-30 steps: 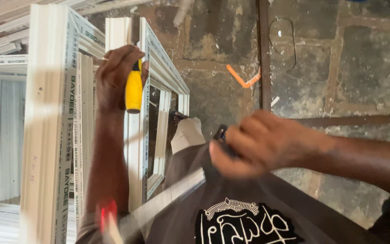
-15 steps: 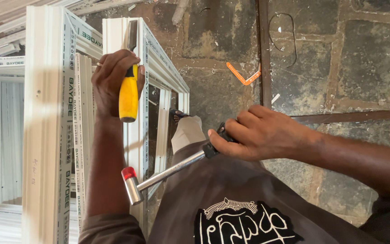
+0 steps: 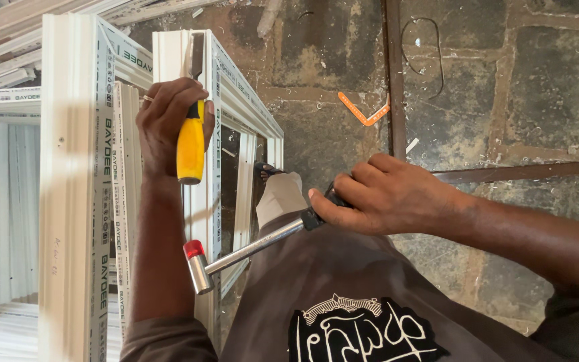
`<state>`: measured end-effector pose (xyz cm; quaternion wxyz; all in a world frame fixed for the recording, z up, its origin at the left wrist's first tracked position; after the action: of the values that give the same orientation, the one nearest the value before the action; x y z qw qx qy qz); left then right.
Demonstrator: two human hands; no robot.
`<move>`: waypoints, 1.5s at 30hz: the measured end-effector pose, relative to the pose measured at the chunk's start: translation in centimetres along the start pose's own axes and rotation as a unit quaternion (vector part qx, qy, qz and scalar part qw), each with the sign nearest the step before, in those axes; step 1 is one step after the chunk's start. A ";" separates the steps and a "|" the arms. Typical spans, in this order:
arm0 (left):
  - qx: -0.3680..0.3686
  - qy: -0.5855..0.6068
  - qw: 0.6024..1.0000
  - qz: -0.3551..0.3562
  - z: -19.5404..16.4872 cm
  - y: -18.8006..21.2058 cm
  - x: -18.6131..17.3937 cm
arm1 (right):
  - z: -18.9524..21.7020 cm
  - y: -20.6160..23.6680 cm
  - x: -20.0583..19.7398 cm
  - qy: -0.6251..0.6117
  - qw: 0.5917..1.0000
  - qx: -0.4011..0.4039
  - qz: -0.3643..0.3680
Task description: The person uses a chisel and a rubber mallet to tap along the edge of a white window frame, likely to seat or align internal components. The person then lifts and repositions the frame to continue the tapping process on another section.
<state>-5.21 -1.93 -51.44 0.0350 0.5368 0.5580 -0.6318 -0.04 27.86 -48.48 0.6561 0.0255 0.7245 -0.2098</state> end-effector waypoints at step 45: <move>-0.003 -0.007 1.000 -0.010 1.8 0.3 2.2 | -0.1 -2.9 -3.5 0.145 0.988 0.050 0.023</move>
<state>-7.14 -2.18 -53.56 0.0340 0.5268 0.5648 -0.6343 -0.53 26.06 -44.36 0.5463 0.1053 0.7999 -0.2247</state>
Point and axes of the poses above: each hand's wrist, its own y-axis away from the middle knuckle, its own x-axis out of the palm, z = x × y, the point moved 6 cm from there along -y, towards the middle knuckle, and after that the axes turned 12 degrees about x, right-handed, at the moved point
